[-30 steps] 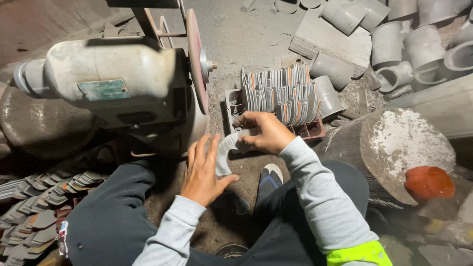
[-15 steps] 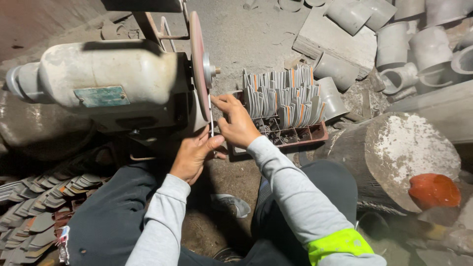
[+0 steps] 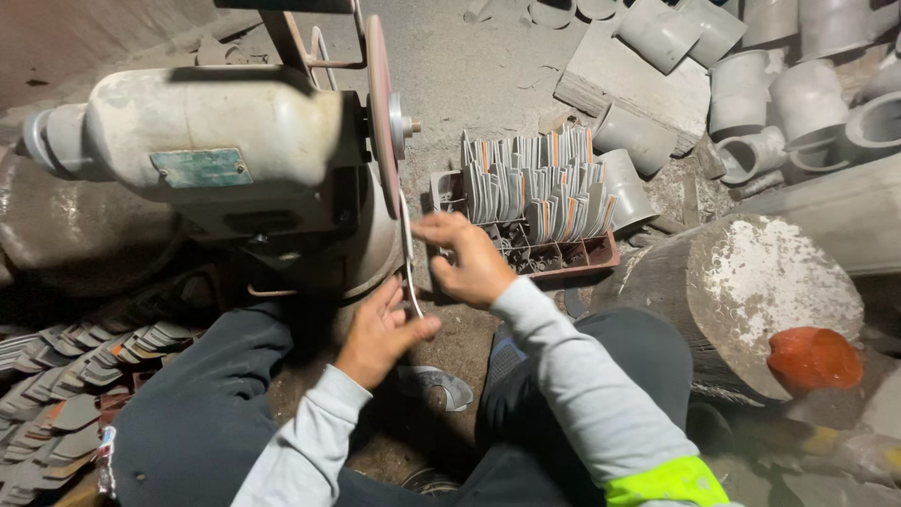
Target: The person sits on the floor and repeatedly grinds the edges of small curved ceramic pieces against a bench grinder. They pick up each piece from a nearby tray, press it against the spinning wheel, and then place it back into the tray. The process is repeated for multiple pieces.
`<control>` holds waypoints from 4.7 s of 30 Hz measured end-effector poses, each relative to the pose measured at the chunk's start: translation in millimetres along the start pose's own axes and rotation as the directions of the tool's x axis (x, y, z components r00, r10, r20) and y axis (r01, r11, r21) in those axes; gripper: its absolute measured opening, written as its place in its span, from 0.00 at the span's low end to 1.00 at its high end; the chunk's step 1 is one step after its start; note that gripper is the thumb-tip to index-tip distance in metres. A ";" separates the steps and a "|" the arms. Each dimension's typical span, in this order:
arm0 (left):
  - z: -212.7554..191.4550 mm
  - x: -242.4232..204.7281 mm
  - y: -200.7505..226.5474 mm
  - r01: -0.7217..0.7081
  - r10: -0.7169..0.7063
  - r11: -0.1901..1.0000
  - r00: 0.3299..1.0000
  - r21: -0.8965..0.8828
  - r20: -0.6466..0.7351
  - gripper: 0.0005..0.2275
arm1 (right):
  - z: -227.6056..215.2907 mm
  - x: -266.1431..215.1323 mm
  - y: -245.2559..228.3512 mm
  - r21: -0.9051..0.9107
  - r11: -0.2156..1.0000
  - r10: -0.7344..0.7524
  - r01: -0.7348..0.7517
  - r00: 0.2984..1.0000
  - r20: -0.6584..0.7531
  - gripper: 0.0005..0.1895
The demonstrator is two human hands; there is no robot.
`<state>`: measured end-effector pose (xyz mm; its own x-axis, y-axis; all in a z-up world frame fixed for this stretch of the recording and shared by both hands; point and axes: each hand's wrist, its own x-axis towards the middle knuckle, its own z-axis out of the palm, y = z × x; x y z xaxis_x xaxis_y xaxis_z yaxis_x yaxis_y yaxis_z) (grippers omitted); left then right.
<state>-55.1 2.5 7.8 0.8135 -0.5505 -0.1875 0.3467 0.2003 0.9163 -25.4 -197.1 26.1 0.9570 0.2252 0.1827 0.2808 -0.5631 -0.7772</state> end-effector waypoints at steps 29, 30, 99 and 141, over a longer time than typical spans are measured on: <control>-3.4 -23.1 -8.9 0.179 -0.146 0.979 0.950 -0.098 0.277 0.30 | -7.7 -30.2 24.8 0.351 0.892 0.172 -0.283 0.933 0.315 0.23; -4.7 -25.2 -12.4 0.215 -0.151 0.964 0.925 -0.153 0.347 0.30 | -0.8 -39.9 28.2 0.345 0.893 0.174 -0.289 0.929 0.328 0.24; -21.2 -2.9 -28.9 0.113 -0.216 0.936 0.933 -0.335 -0.287 0.19 | 49.0 -70.6 -44.9 0.370 0.889 0.259 -0.270 0.962 0.080 0.21; 6.8 -2.7 -10.9 0.060 0.086 0.896 0.948 0.439 -0.306 0.26 | -43.8 -21.8 175.5 -0.326 0.599 0.524 -0.732 0.666 -0.531 0.16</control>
<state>-64.3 -3.7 0.7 0.9440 -0.2570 -0.2067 0.1544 -0.2094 0.9656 6.2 -335.6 -87.9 0.8225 -0.5677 0.0345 -0.5085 -0.7612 -0.4024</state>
